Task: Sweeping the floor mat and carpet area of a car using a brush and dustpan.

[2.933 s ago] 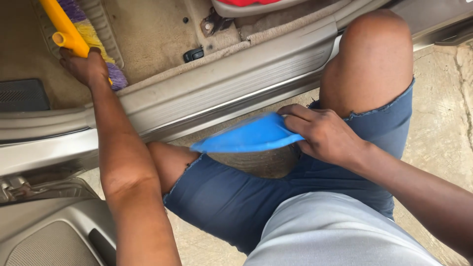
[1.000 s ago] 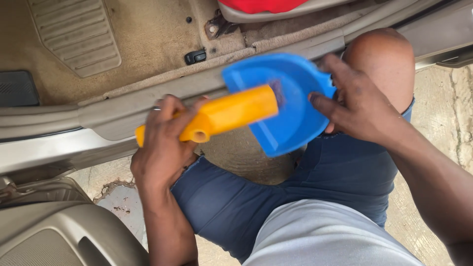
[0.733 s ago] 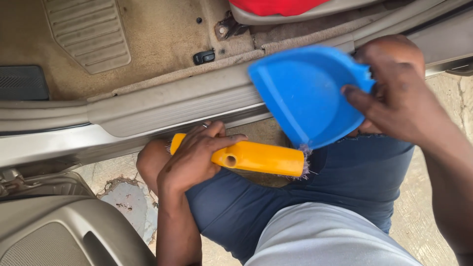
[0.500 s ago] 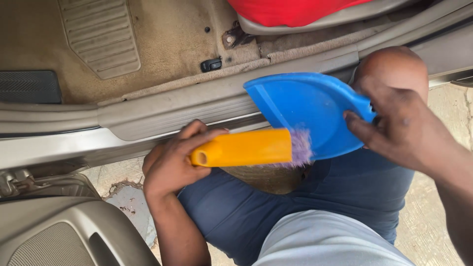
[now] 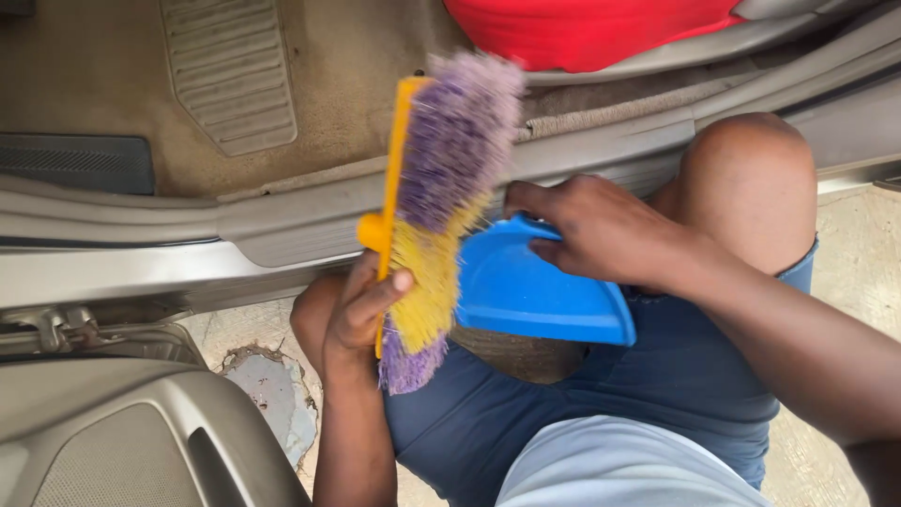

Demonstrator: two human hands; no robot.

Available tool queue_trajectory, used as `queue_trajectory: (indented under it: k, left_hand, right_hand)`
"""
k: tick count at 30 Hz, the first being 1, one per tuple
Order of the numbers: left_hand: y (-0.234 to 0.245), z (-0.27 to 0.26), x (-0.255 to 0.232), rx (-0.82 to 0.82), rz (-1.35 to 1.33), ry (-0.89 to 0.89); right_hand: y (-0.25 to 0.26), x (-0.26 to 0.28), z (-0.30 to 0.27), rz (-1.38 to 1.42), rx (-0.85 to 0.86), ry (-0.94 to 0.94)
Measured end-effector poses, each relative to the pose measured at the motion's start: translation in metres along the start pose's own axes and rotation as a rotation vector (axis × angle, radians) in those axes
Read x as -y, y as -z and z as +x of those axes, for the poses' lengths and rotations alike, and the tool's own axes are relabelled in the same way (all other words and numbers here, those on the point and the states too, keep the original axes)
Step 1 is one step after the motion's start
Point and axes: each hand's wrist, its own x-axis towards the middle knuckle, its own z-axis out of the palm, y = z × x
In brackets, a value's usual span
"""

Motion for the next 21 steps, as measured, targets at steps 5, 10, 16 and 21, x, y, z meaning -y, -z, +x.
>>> queue_trajectory:
  k: [5, 10, 16, 21]
  left_hand:
    - [-0.022, 0.011, -0.005, 0.116, 0.118, 0.035]
    - [-0.014, 0.016, 0.007, 0.091, 0.393, -0.061]
    - [-0.012, 0.017, 0.009, 0.097, 0.333, 0.041]
    - [-0.002, 0.017, 0.029, 0.239, 0.241, 0.085]
  right_hand:
    - [-0.032, -0.023, 0.028, -0.008, -0.152, 0.431]
    - [-0.033, -0.022, 0.032, 0.231, 0.052, -0.069]
    - [-0.013, -0.019, 0.031, 0.386, 0.103, 0.088]
    - [-0.012, 0.007, 0.034, 0.817, 0.216, 0.246]
